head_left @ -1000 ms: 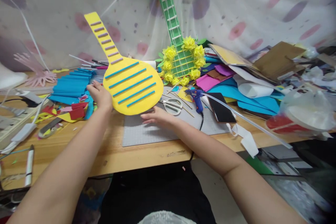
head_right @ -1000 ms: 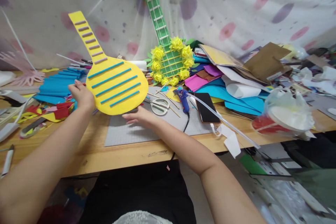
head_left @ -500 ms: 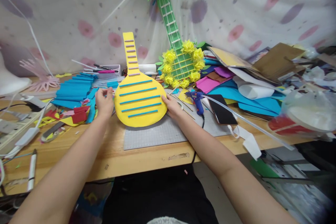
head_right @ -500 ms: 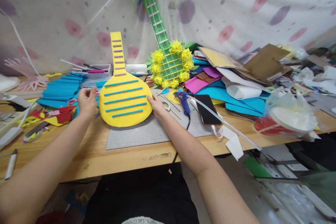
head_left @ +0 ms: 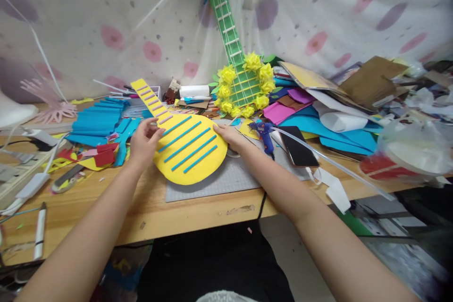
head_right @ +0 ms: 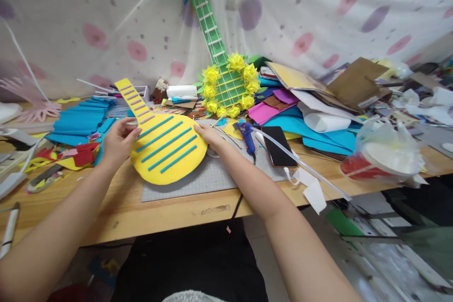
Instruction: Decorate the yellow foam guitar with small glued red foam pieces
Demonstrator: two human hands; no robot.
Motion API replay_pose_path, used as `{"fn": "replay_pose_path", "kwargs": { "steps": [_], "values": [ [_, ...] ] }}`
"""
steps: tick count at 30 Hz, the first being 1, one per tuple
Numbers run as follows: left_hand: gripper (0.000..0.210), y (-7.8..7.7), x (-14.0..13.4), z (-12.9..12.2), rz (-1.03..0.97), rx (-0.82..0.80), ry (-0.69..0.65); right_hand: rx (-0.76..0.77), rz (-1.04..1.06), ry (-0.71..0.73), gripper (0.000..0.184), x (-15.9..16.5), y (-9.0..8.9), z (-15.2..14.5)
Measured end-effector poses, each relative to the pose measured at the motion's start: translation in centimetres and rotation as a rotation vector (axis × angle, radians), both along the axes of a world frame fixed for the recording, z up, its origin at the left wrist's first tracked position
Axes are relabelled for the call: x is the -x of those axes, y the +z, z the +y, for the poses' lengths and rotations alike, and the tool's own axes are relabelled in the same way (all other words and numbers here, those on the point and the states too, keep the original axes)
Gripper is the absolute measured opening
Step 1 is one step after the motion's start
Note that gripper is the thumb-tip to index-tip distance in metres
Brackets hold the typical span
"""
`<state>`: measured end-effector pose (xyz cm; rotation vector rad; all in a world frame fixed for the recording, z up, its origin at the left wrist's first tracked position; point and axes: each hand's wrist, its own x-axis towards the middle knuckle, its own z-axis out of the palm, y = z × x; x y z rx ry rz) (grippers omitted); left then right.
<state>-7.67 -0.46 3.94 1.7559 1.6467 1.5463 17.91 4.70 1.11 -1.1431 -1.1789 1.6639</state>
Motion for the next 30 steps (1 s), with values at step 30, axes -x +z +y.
{"fn": "replay_pose_path", "kwargs": {
  "steps": [30],
  "values": [
    [0.036,-0.4,-5.2,-3.7,0.007,0.464,-0.538,-0.432,-0.709,-0.152,0.021,-2.8,-1.0,-3.6]
  ]
}}
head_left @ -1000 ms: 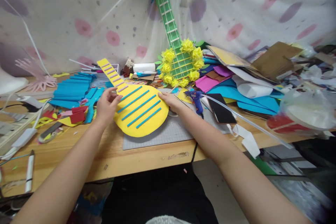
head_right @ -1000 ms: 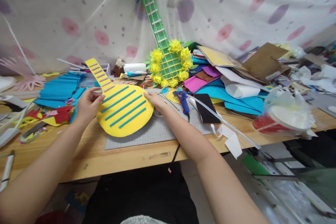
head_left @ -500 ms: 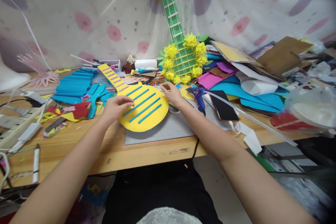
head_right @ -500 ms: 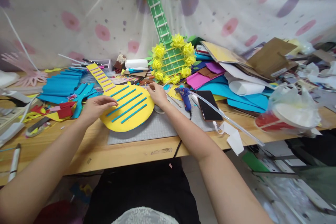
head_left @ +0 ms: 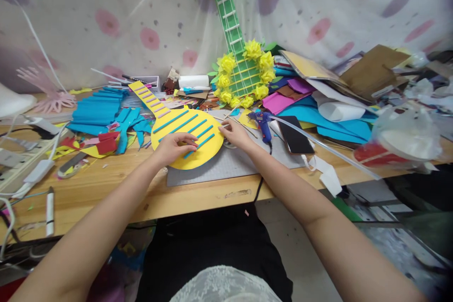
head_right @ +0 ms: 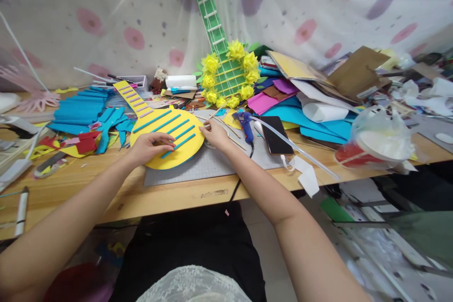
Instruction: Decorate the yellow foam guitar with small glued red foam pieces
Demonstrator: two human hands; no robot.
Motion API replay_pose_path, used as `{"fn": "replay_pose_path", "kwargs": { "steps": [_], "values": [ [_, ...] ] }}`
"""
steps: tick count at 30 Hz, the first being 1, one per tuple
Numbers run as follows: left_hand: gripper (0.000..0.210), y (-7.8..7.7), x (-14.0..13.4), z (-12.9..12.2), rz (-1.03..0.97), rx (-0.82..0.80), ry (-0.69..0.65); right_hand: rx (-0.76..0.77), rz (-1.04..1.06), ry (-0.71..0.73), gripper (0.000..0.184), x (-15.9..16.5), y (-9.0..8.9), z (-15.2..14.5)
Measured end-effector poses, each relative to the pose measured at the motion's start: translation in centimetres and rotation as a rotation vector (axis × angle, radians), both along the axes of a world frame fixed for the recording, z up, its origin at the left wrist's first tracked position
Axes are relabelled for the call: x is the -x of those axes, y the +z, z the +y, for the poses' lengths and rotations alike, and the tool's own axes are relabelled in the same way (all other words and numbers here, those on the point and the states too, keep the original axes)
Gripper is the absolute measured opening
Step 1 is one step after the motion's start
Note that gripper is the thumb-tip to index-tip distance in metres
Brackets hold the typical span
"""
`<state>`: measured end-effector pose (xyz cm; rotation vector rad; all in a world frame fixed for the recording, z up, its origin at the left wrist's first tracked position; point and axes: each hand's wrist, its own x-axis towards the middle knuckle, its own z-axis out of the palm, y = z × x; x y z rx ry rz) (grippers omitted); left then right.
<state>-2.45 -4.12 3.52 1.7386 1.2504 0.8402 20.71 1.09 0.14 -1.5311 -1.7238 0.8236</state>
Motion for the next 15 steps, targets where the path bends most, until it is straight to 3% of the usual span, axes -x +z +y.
{"fn": "replay_pose_path", "kwargs": {
  "steps": [4,8,15],
  "values": [
    [0.040,-0.1,-0.2,0.0,-0.032,0.005,-0.037,0.101,0.136,-0.020,0.031,0.8,0.0,0.7],
    [0.038,-0.4,0.2,0.6,0.011,-0.066,-0.028,0.101,0.227,-0.072,0.031,1.9,0.2,2.6],
    [0.029,-1.3,0.7,2.2,0.136,-0.259,0.007,0.060,0.122,-0.148,0.024,3.4,-0.5,7.2]
  ]
}}
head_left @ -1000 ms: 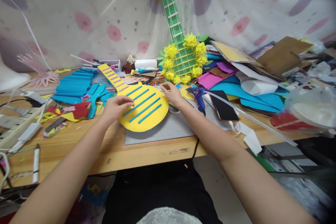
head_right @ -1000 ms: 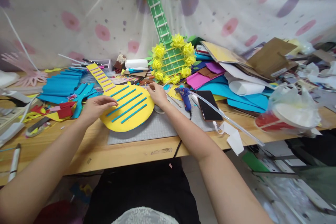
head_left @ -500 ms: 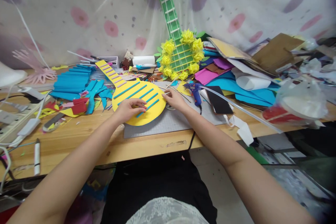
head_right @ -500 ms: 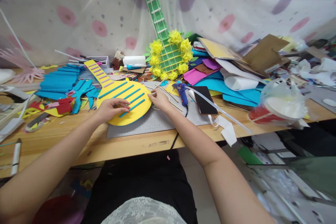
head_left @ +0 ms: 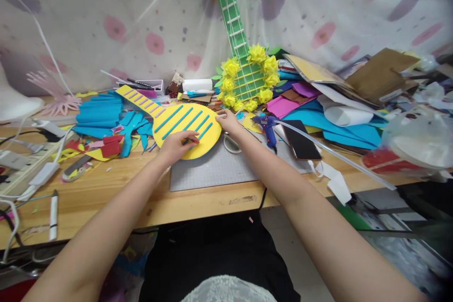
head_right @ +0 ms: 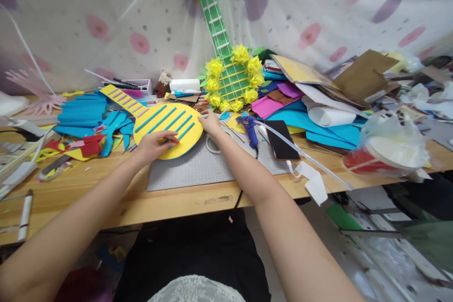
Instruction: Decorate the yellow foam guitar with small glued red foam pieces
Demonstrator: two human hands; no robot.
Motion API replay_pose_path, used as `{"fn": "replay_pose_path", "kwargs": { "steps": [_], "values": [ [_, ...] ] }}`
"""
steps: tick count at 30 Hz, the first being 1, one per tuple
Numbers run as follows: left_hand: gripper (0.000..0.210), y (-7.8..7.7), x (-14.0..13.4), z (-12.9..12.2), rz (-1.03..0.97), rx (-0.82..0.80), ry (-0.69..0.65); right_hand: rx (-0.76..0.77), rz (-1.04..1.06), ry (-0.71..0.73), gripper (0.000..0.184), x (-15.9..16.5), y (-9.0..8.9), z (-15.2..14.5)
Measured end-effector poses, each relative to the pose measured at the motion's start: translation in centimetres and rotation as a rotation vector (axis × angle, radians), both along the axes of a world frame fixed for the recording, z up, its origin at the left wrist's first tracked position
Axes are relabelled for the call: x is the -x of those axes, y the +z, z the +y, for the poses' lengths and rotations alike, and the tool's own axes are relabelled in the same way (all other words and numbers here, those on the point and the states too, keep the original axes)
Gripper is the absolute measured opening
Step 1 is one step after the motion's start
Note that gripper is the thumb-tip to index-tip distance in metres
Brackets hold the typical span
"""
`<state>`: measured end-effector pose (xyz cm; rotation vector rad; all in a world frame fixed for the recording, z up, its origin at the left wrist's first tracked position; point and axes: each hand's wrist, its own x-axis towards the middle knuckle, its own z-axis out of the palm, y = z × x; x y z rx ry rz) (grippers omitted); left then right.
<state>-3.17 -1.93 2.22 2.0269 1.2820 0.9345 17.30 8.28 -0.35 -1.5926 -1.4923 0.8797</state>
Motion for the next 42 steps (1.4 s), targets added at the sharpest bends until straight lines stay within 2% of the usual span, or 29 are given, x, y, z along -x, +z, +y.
{"fn": "replay_pose_path", "kwargs": {
  "steps": [4,8,14,20,24,27,32,36,39,42],
  "values": [
    [0.026,0.3,-0.5,0.7,0.117,-0.047,0.056,-0.030,-0.081,-0.007,0.021,0.4,-0.8,0.8],
    [0.030,1.2,-1.2,1.4,0.303,-0.091,0.068,-0.031,-0.115,0.009,0.022,0.6,-0.6,0.2],
    [0.034,2.5,-1.9,1.7,0.525,-0.149,0.001,-0.065,-0.123,-0.004,0.042,0.3,0.3,-1.2],
    [0.037,2.4,-1.8,1.7,0.543,-0.164,-0.022,-0.203,-0.108,-0.015,0.032,-2.3,1.1,-3.6],
    [0.041,2.1,-1.6,1.8,0.527,-0.156,-0.006,-0.276,-0.252,-0.016,0.027,-5.1,1.6,-6.4],
    [0.042,2.2,-1.5,1.8,0.512,-0.132,0.005,-0.207,-0.336,-0.056,0.027,-7.4,1.7,-8.3],
    [0.045,2.4,-1.4,1.7,0.489,-0.082,0.040,-0.080,-0.485,-0.053,0.014,-11.2,2.1,-10.4],
    [0.045,2.8,-1.7,1.7,0.517,-0.056,0.037,0.061,-0.679,-0.071,0.033,-13.4,2.8,-11.4],
    [0.042,3.2,-2.0,1.5,0.539,-0.042,0.018,0.101,-0.794,-0.194,0.041,-14.3,2.9,-11.5],
    [0.038,3.4,-2.1,1.3,0.553,-0.023,0.010,0.037,-0.826,-0.339,0.044,-14.6,2.7,-10.8]
  ]
}}
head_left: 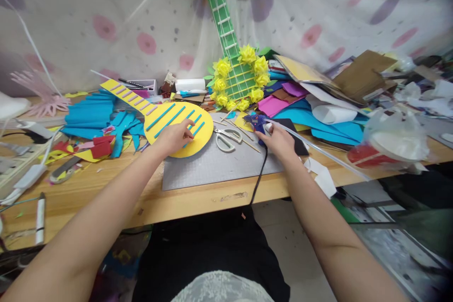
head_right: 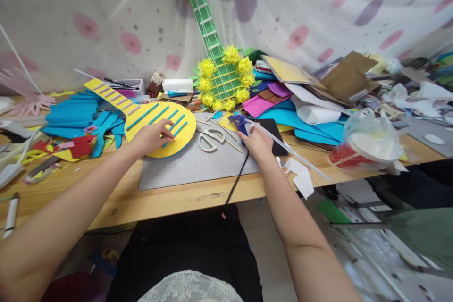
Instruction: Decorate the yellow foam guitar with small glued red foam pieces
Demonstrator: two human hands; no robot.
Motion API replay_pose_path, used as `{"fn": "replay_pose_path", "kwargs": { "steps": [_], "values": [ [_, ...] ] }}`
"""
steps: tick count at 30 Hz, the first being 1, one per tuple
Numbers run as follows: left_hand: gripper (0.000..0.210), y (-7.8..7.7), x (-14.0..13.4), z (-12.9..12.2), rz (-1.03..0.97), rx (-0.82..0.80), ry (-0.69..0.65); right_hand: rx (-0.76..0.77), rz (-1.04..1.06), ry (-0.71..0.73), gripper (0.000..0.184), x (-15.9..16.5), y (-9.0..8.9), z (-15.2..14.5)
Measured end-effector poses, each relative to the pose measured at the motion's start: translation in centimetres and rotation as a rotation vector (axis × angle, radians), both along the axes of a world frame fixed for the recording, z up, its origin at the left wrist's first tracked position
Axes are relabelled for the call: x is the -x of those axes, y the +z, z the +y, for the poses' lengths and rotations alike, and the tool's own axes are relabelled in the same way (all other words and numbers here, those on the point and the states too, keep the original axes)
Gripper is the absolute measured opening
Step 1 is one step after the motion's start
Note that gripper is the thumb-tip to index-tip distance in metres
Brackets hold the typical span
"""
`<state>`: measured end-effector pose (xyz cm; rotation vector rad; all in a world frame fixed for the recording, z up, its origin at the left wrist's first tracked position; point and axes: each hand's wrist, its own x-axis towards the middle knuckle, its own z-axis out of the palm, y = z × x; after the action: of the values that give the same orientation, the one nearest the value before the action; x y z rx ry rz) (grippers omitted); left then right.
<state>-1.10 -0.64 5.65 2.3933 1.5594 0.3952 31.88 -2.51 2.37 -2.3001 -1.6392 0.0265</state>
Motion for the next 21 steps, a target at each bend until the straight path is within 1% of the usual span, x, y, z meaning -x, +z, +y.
{"fn": "replay_pose_path", "kwargs": {
  "steps": [2,8,10,12,14,16,19,21],
  "values": [
    [0.035,-0.1,0.1,0.0,0.000,0.003,0.003,-0.031,-0.005,-0.009,0.047,0.1,-0.2,0.8],
    [0.016,-0.8,0.4,0.1,-0.049,-0.006,-0.005,0.041,0.012,0.104,0.050,1.0,-0.2,2.6],
    [0.015,-1.0,0.4,0.0,-0.100,0.010,0.035,0.055,0.032,0.104,0.049,1.3,-0.3,2.9],
    [0.015,-1.3,0.2,-0.2,-0.191,0.028,0.102,0.040,0.094,0.090,0.048,1.3,-0.6,3.1],
    [0.015,-1.6,0.0,-0.2,-0.341,0.038,0.174,-0.010,0.195,0.072,0.047,1.0,-1.1,3.5],
    [0.015,-1.8,-0.4,-0.1,-0.584,0.051,0.247,-0.055,0.349,0.053,0.044,0.6,-1.4,3.8],
    [0.017,-1.6,-1.0,0.1,-1.006,0.088,0.340,-0.101,0.619,0.032,0.036,0.0,-1.8,4.1],
    [0.018,-1.4,-1.4,0.1,-1.182,0.116,0.387,-0.146,0.741,0.025,0.033,-0.2,-1.9,4.1]
  ]
}}
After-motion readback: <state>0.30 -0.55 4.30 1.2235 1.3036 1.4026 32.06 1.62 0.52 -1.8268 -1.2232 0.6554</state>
